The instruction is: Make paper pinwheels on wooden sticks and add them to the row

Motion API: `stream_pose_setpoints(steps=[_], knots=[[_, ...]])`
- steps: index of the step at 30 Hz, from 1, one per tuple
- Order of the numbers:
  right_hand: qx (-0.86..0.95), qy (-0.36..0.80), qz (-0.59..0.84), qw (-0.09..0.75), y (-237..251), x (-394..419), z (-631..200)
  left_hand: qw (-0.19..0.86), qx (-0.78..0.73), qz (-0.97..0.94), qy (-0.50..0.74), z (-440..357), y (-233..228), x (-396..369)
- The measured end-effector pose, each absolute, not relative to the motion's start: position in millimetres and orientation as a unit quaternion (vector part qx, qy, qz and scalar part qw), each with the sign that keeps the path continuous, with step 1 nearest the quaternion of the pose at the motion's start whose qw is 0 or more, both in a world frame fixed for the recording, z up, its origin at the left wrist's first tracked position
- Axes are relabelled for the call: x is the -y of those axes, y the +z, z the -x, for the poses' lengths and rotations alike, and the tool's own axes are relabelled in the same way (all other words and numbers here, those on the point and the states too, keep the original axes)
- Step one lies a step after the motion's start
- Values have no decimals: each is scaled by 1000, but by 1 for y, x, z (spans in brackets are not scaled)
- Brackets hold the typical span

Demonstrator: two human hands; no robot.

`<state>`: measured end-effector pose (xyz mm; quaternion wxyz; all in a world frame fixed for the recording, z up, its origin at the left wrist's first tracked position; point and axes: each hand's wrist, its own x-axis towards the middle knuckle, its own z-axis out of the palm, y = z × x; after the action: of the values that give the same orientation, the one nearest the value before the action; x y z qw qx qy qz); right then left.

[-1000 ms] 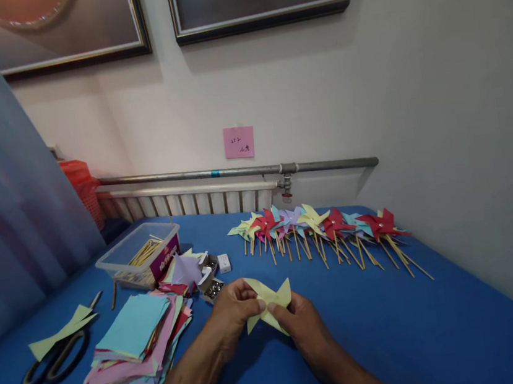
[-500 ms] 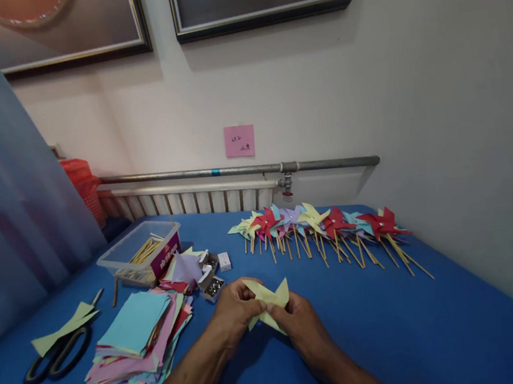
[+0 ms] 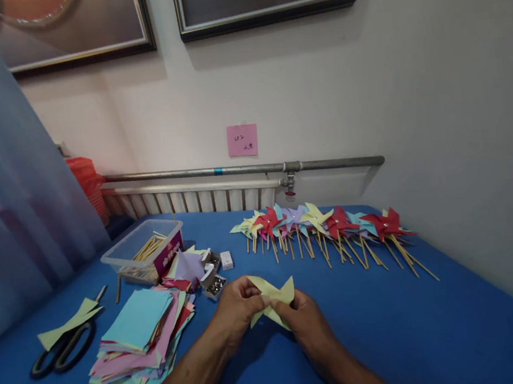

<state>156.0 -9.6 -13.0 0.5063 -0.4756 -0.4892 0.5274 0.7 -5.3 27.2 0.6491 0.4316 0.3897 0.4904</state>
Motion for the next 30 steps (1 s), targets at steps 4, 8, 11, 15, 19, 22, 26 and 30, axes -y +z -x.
stream_pose_setpoints(steps=[4,8,11,15,19,22,26,30], knots=[[486,530,480,503,-18,7,-158,642,-404,-448,473,4,34,7],[479,531,477,511,-25,5,-157,630,-403,-462,477,9,35,5],[483,534,469,512,-27,4,-157,634,-395,-465,475,9,36,6],[490,519,490,500,-27,5,-158,620,-423,-468,466,7,36,5],[483,518,496,501,-26,4,-158,566,-480,-492,455,21,35,-5],[478,533,486,502,-27,3,-158,359,-564,-610,426,42,41,-12],[482,528,491,497,-29,2,-160,132,-660,-693,259,66,51,-15],[483,520,504,492,-34,0,-162,52,-704,-699,113,70,51,-18]])
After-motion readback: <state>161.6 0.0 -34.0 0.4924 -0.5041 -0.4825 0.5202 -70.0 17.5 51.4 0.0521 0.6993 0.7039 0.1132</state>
